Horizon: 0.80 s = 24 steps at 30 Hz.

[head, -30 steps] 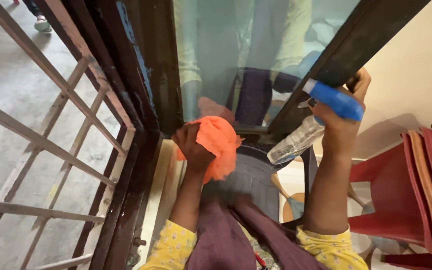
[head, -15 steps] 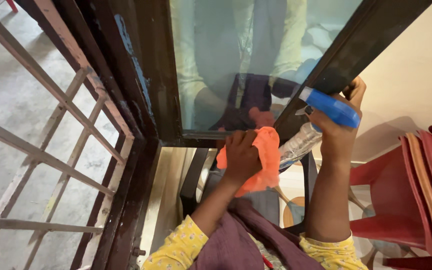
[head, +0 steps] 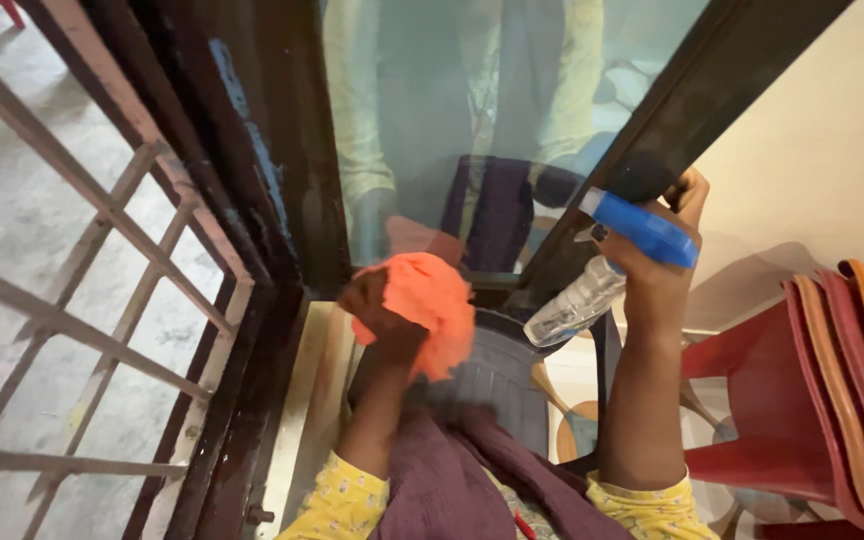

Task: The person wipes a glass door with an orange cloth while holding a spray bottle. They repeatedly rub the same area of the glass without visibly changing the cloth or moving to a new section.

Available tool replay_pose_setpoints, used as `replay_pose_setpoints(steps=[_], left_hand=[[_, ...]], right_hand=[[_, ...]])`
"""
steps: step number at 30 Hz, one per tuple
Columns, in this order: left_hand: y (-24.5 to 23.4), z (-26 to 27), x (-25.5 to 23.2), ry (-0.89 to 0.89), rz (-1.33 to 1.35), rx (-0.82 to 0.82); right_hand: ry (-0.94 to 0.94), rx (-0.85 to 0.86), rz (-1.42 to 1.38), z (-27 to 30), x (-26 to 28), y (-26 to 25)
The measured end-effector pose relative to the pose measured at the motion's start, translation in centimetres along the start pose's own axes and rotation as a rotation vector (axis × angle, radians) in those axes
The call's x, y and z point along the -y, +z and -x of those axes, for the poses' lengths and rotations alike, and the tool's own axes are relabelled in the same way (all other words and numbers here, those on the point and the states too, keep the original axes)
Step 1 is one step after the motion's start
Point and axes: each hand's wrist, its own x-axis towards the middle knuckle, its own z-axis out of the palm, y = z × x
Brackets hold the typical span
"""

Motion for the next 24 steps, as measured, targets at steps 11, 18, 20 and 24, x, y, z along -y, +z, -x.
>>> replay_pose_setpoints(steps=[11,18,20,24], left_hand=[[1.5,2.2,-8.0,0.107,0.309,0.315],[1.4,3.0,-2.6,0.060,0.196,0.250],[0.5,2.7,-0.3,0.039,0.121,0.153],[-0.9,1.8,2.3,-0.029,-0.061,0.010]], right_hand=[[-0.016,0.025,0.138,0.3,-0.7,-0.8],[-0.016,0.021,0.034,0.5,-1.3,-1.1],[-0.004,0.030,0.031,0.7,-1.3,-1.2],[0.009,0.015,0.010,0.9,-1.4,-1.0]])
